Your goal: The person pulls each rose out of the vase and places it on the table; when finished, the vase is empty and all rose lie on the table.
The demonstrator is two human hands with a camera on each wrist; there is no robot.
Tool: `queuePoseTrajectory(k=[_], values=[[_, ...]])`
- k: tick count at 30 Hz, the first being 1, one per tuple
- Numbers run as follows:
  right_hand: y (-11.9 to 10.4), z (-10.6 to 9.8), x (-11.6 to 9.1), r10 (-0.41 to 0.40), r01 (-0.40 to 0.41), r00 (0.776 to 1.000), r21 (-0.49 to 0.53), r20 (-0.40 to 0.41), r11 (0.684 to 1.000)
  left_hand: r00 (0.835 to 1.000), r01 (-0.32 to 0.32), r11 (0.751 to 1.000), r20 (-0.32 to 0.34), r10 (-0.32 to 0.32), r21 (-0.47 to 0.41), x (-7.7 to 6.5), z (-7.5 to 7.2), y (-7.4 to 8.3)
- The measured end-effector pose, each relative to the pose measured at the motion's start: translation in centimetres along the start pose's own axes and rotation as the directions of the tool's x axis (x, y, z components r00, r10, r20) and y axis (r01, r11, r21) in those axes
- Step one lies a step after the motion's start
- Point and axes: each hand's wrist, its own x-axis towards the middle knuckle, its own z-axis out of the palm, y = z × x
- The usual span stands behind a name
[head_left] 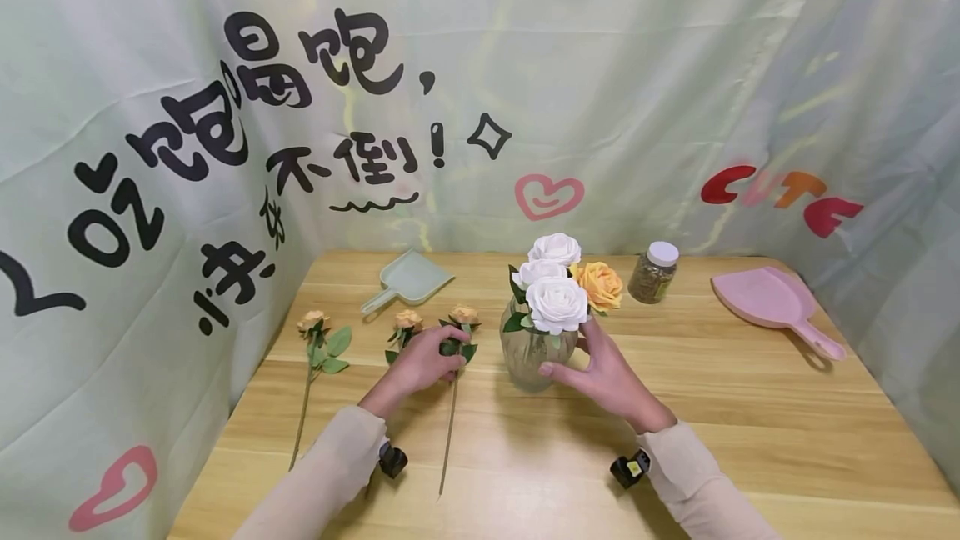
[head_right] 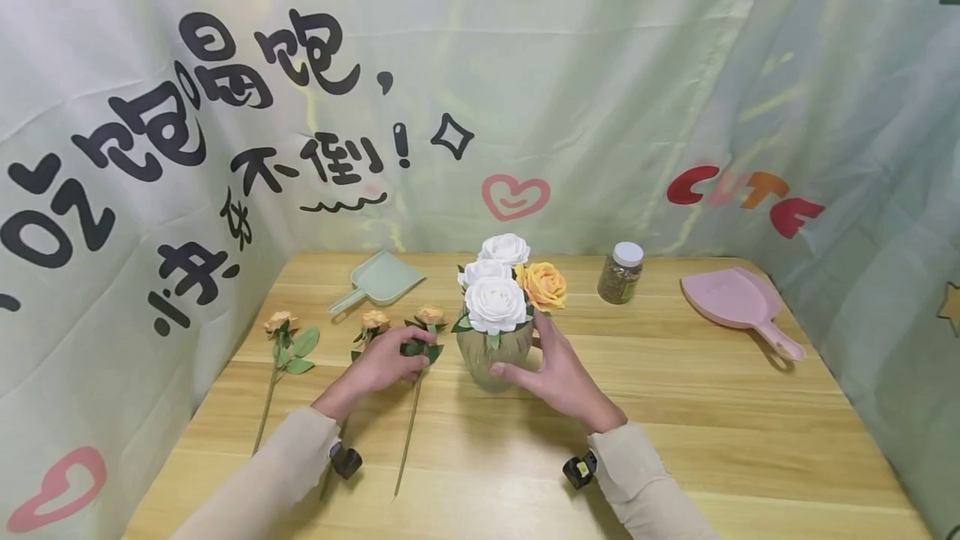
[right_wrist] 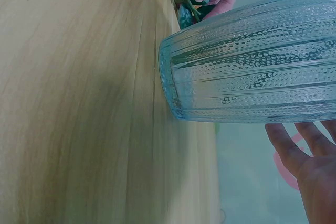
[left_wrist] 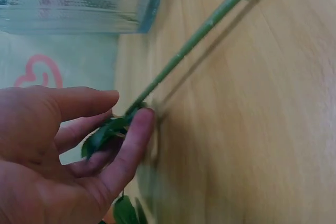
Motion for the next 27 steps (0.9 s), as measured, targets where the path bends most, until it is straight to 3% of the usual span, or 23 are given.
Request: queuePoseTrajectory(k=[4,8,10,12,14,17,19,21,27], values=[[0.1,0.0,0.0,0.018,-0.018,1.0,0.0,0.005,1.0,1.0,-0.014,1.0,0.022,0.014,0.001,-0.6,-0.8,0.6],[0.1,0.1,0.1,0.033,-0.033,0.999,0.001,0.015,0.999,1.0,-0.013,1.0,0.0,0.013,-0.01,-1.5,-2.4,1.7],[0.1,0.0,0.1,0.032,-0.032,0.999,0.002,0.013,0.999,0.999,-0.04,0.999,-0.035,0.04,0.016,-1.9,-3.1,2.5],[0.2,0.0,0.0,0.025,-0.025,1.0,0.004,0.009,1.0,0.993,-0.11,0.994,-0.047,0.111,0.017,-2.1,-3.4,3.4],[0.2,-0.2,-0.1,0.015,-0.015,1.0,-0.001,0.007,1.0,0.976,-0.216,0.976,-0.025,0.215,-0.028,-2.1,-3.1,4.4],[0.3,-0.4,-0.2,0.005,-0.005,1.0,-0.014,0.006,1.0,0.926,-0.357,0.913,0.055,0.374,-0.195,-1.5,-1.9,5.6],[0.3,-0.5,-0.2,0.008,-0.008,1.0,-0.019,0.01,1.0,0.893,-0.403,0.874,0.093,0.441,-0.273,-1.1,-0.8,6.2],[0.2,-0.5,-0.1,0.015,-0.014,1.0,-0.017,0.02,1.0,0.881,-0.417,0.857,0.098,0.463,-0.302,-0.8,0.1,6.5],[-0.2,-0.4,0.1,0.034,-0.034,0.998,0.002,0.049,0.999,0.91,-0.369,0.874,0.069,0.409,-0.315,-0.3,1.7,6.8]])
